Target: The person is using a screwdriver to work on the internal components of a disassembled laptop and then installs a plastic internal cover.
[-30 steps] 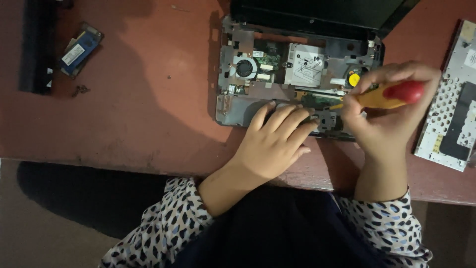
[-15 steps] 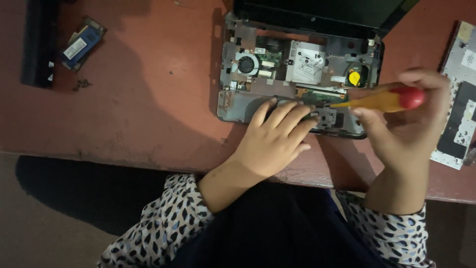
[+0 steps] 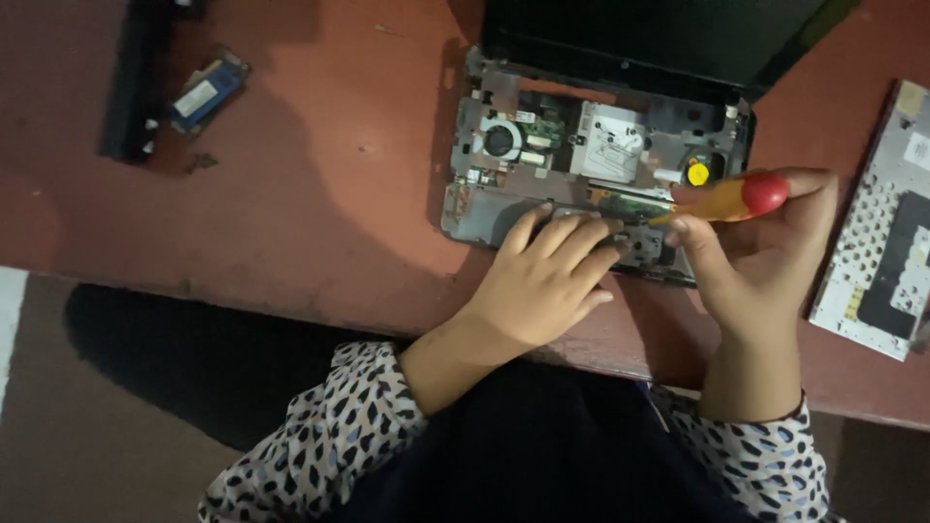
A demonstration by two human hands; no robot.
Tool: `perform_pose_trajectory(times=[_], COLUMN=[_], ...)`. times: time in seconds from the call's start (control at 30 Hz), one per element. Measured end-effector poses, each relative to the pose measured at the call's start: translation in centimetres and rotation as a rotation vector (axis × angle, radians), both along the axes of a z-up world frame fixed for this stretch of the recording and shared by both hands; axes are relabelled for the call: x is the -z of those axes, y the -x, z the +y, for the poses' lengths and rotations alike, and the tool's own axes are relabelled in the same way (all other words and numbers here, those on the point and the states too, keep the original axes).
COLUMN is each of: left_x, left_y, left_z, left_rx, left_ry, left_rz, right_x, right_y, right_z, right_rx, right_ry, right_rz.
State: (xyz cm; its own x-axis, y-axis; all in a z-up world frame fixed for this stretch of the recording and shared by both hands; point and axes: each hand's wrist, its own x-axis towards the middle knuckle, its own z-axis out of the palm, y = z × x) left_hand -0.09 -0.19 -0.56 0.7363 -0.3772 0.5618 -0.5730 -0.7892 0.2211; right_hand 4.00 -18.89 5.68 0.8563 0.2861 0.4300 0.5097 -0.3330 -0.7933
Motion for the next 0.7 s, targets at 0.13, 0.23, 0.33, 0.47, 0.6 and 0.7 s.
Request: perform_pose_trajectory(times=[0.13, 0.23, 0.33, 0.47, 0.6, 0.7], left_x=[0.0, 0.0, -1.1, -8.3, -3.4, -1.6], left_y=[-0.1, 0.2, 0.0, -0.8, -1.6, -2.3], left_z=[-0.1, 0.1, 1.9, 7.9, 14.7, 16.8], left_rx=[-0.008, 0.004, 0.068, -0.261, -0.59, -0.557], left_ry=[-0.008, -0.014, 0.04, 0.412, 0.183, 0.114], left_rz=[0.004, 0.003, -0.076, 0.277, 0.456, 0.33], right_x=[3.5, 3.7, 3.4, 3.6, 3.3, 2.9], right_y=[-1.7, -1.4, -0.6, -0.1, 0.2, 0.5], right_z=[-3.1, -3.5, -4.2, -4.1, -3.4, -2.7], right_rx=[-0.138, -0.03, 0.139, 0.225, 0.165, 0.178], right_ry=[-0.21, -0.331, -0.287, -0.258, -0.276, -0.303], right_rz=[-0.093, -0.217, -0.297, -0.331, -0.356, -0.387])
